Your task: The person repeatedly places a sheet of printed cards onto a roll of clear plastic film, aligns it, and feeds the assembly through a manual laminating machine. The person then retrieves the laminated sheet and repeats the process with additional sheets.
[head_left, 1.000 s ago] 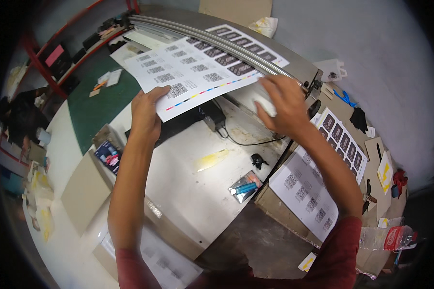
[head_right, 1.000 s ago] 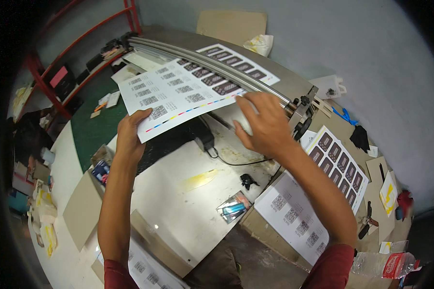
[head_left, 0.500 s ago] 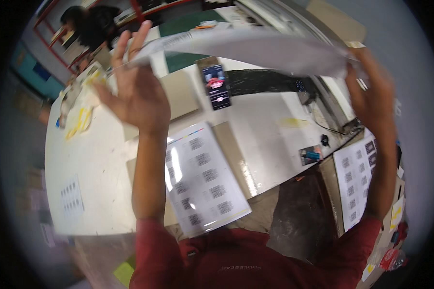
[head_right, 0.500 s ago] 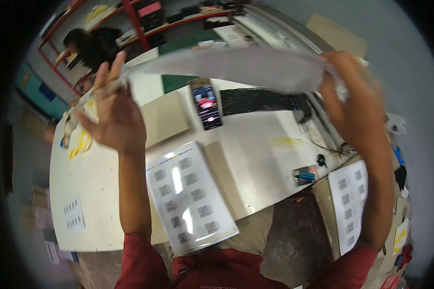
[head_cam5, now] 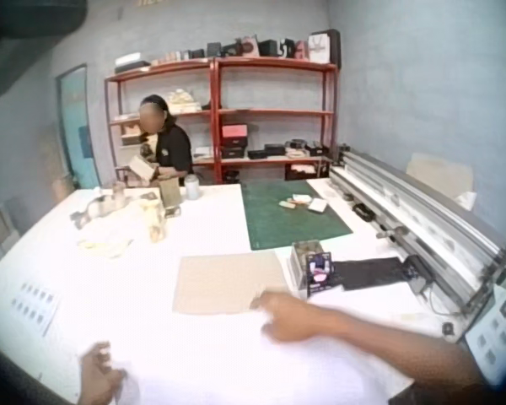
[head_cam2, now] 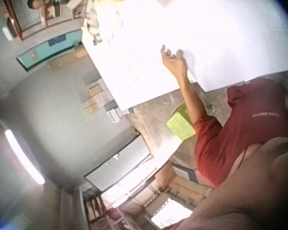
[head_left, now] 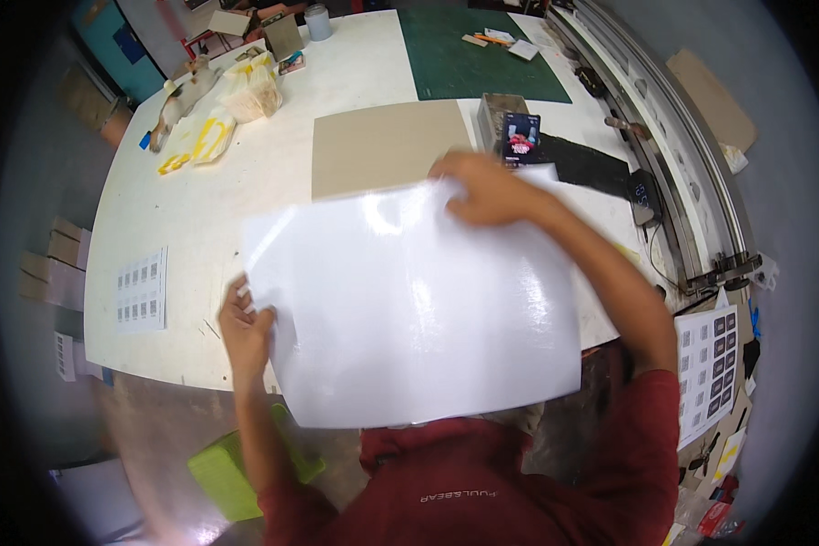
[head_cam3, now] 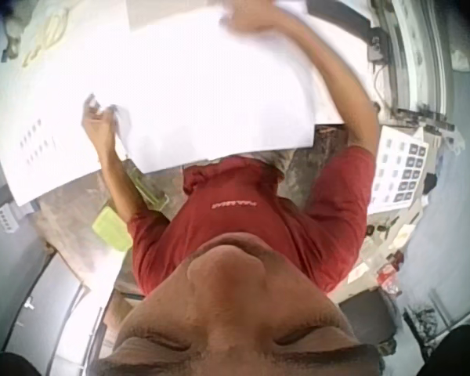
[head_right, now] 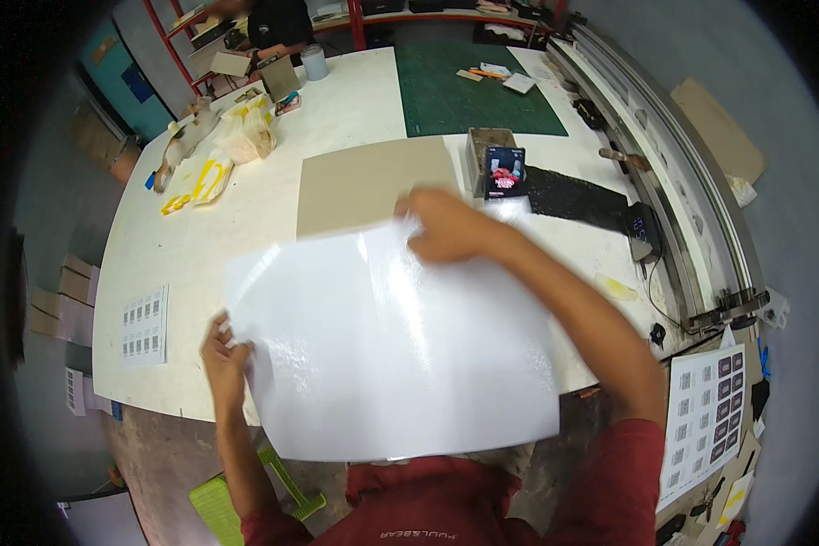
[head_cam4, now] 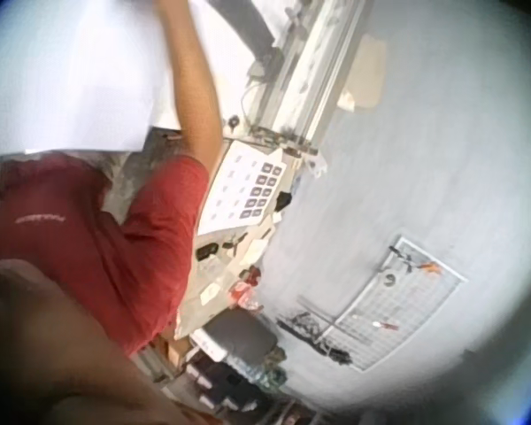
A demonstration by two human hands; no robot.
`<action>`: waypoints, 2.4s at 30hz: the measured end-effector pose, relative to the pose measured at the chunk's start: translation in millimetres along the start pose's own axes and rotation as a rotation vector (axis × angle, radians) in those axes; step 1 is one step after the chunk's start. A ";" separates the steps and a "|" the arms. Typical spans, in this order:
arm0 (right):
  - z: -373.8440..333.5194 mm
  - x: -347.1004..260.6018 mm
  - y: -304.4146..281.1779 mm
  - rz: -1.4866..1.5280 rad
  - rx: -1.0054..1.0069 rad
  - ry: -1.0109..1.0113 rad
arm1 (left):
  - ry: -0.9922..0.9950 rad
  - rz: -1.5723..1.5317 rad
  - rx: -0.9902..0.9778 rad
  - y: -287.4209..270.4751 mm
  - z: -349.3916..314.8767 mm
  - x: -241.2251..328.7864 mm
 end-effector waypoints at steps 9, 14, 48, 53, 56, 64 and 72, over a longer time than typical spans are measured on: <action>-27.5 6.8 111.5 -0.128 0.286 -0.066 | -0.240 0.070 -0.019 -15.8 7.3 -105.8; -24.9 10.3 108.6 -0.115 0.274 -0.057 | -0.221 0.030 -0.033 -13.1 11.1 -118.4; -162.8 -1.2 -12.3 0.480 0.854 0.554 | 0.362 0.085 -0.224 62.7 -51.9 -24.1; -224.7 -5.7 63.2 0.854 0.713 0.866 | 0.499 0.212 -0.375 78.0 -63.0 -20.7; -234.9 -12.9 76.2 0.791 0.631 0.890 | 0.595 0.325 -0.402 86.9 -61.2 -20.9; -241.2 -3.4 84.9 0.659 0.565 0.948 | 0.720 0.561 -0.446 125.5 -47.6 -35.9; -241.5 -5.8 92.8 0.685 0.594 0.921 | 0.792 0.572 -0.392 126.7 -49.2 -43.1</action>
Point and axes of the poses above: each hand's wrist, its own z-axis towards the middle knuckle, its own y-axis out of the palm, x = y × z, the point moved 4 cm from there along z, towards the middle knuckle, and after that the axes turned 11 degrees about x, right-handed, at the moved point
